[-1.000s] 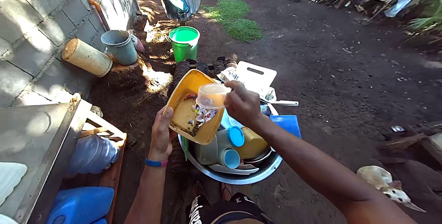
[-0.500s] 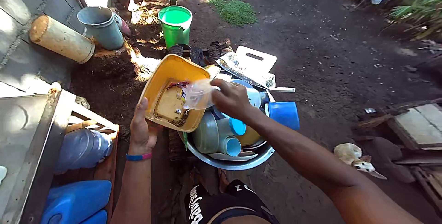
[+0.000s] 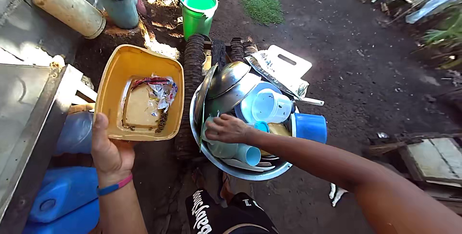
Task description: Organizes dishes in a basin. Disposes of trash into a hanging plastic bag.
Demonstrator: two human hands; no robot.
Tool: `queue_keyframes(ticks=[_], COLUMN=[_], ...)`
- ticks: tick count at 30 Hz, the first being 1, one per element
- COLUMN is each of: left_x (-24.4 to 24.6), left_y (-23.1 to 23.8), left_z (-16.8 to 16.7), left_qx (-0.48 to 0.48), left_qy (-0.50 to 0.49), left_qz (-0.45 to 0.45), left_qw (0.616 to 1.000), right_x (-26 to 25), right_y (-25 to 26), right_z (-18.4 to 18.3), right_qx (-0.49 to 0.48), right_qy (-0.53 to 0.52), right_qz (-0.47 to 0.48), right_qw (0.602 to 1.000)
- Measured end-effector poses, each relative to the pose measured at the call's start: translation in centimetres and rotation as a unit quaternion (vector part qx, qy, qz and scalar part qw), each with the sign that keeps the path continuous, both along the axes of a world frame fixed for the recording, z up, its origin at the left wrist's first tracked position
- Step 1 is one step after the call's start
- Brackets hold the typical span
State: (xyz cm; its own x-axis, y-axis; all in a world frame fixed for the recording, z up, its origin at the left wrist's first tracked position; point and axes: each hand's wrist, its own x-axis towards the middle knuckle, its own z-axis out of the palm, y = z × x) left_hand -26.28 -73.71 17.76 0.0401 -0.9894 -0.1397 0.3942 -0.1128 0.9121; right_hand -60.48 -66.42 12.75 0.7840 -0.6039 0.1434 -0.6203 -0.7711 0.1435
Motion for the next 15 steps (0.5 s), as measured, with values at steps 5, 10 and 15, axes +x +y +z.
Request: queue_keyframes(ticks=[5, 10, 15], left_x=[1.8, 3.4, 3.0], left_y=[3.2, 5.6, 6.9], left_z=[-1.3, -2.2, -1.2], left_qx=[-0.006, -0.024, -0.033], left_qy=[0.033, 0.041, 0.051], left_qz=[0.024, 0.048, 0.065], left_qw=[0.999, 0.998, 0.996], right_x=[2.3, 4.9, 5.6], right_y=[-0.6, 2.3, 2.2], right_z=[-1.8, -3.4, -6.9], right_qx=[0.273, 0.348, 0.125], right_qy=[0.131, 0.175, 0.031], right_qz=[-0.04, -0.172, -0.29], right_qw=[0.952, 0.905, 0.948])
